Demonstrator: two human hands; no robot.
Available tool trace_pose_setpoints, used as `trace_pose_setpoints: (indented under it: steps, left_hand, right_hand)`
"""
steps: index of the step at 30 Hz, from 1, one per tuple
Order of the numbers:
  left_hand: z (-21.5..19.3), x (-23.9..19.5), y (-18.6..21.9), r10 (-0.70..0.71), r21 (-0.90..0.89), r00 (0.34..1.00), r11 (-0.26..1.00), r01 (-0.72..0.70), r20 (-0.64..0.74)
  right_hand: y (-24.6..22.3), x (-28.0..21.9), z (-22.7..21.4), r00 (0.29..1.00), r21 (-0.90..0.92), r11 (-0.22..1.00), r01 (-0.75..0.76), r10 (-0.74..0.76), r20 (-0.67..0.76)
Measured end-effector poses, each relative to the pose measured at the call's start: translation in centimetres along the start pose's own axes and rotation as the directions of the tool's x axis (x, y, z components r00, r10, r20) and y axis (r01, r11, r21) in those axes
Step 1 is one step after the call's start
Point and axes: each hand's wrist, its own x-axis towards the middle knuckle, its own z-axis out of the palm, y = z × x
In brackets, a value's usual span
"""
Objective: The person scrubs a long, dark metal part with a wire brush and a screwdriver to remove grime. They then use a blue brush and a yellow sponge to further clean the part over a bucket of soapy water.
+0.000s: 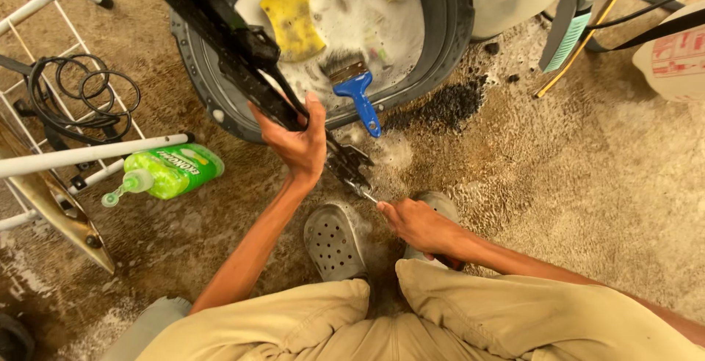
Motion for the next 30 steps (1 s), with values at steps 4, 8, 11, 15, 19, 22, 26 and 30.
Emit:
trace_pose_setpoints:
  steps: [4,8,11,15,19,22,26,30]
  left_hand:
    - [-0.5,1.1,-0.4,-0.076,0.004,0.993,0.997,0.077,-0.092]
    - [-1.8,3.2,-0.5,-0.058,-0.012,0.985,0.998,0.057,-0.161]
    - [-1.8,3.5,0.0,-0.039,0.059,0.98,0.997,0.052,-0.197]
    - [-1.4,3.3,1.0,-0.038,0.015,0.977,0.999,0.042,-0.21]
    - [-1.3,3.2,1.6,-0.107,0.012,0.972,0.994,0.112,-0.21]
    - [-1.3,3.3,1.6,-0.093,0.01,0.973,0.995,0.098,-0.213]
    - [-1.2,2.9,1.5,-0.142,-0.011,0.964,0.99,0.144,-0.224]
    - [-1.5,3.4,1.5,-0.194,-0.009,0.963,0.981,0.196,-0.186]
  right_hand:
    - [4.1,1.1,-2.2,0.996,-0.357,0.934,-0.033,0.002,-0.089]
    - [7.7,2.8,-6.2,0.984,-0.524,0.842,-0.127,0.04,-0.175]
    - [8.6,3.3,-7.2,0.937,-0.583,0.812,-0.038,-0.174,-0.304]
    - [4.9,2.8,-8.0,0.728,-0.732,0.677,0.082,-0.542,-0.42]
    - [-2.9,3.9,-11.3,0.441,-0.852,0.409,0.326,-0.863,-0.245]
    - [-8.1,6.7,-13.4,0.469,-0.886,0.259,0.384,-0.881,-0.054]
    - [-11.0,11.0,-14.9,0.783,-0.684,0.651,0.33,-0.593,-0.188]
    - [-12.0,15.4,-16.9,0.736,-0.653,0.682,0.331,-0.619,-0.274]
